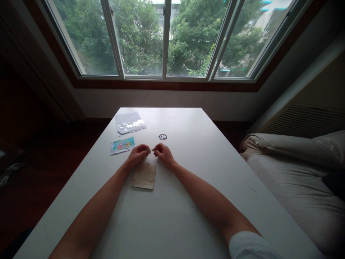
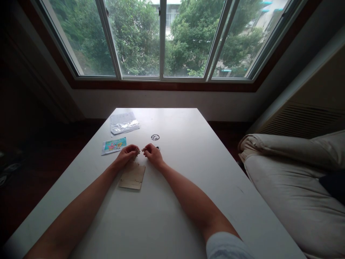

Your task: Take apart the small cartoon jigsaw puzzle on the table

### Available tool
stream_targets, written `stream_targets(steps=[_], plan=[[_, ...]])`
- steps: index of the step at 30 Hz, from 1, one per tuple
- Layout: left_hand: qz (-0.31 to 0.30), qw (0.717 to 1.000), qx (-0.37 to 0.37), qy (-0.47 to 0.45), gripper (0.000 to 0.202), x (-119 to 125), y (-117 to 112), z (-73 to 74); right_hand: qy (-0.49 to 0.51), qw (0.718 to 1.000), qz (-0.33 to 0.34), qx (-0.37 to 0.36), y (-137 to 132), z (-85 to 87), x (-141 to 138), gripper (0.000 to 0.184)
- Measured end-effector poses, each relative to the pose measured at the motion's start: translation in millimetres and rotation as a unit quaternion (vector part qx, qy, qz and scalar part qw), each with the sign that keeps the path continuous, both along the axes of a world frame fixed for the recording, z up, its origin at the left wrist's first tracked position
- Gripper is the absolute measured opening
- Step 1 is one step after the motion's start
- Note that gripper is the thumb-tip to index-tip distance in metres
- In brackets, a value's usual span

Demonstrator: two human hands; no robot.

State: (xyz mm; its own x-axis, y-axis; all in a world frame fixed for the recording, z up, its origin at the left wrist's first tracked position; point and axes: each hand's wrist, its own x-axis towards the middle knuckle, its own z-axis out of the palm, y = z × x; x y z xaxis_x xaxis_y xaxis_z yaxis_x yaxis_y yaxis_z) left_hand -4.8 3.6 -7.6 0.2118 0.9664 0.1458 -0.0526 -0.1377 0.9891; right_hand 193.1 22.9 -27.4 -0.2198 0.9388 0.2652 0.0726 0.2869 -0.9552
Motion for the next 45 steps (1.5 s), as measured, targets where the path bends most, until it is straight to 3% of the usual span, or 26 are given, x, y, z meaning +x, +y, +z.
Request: stream_targets(steps=[10, 19, 27, 32, 34, 39, 45], plan=[[0.015, 0.999, 0.008, 0.039, 0.020, 6, 2, -1.2, -0.045, 0.998, -0.024, 0.044, -1, 3.4, 3, 0.016], [0.024, 0.993, 0.046, 0.109, 0.024, 8, 0, 1.8, 0.072, 0.995, 0.060, -0.023, -6, 7.5, 0, 0.016], [0.046, 0.990, 0.052, 0.123, 0.022, 9, -1, -0.9, 0.043, 0.997, 0.066, -0.011, -4, 9.5, 3, 0.019], [0.069, 0.991, 0.049, 0.107, 0.024, 9, 1, -4.5, -0.085, 0.993, -0.051, 0.057, -6, 11.1, 3, 0.017], [0.076, 0.991, 0.047, 0.097, 0.025, 9, 2, -4.6, -0.135, 0.985, -0.066, 0.083, -8, 12.8, 3, 0.019], [0.092, 0.993, 0.044, 0.060, 0.031, 9, 2, -1.6, -0.187, 0.971, -0.011, 0.151, -16, 17.7, 2, 0.014], [0.138, 0.990, 0.019, -0.021, 0.036, 12, 3, -1.3, -0.273, 0.927, 0.061, 0.251, -23, 20.8, -3, 0.013]])
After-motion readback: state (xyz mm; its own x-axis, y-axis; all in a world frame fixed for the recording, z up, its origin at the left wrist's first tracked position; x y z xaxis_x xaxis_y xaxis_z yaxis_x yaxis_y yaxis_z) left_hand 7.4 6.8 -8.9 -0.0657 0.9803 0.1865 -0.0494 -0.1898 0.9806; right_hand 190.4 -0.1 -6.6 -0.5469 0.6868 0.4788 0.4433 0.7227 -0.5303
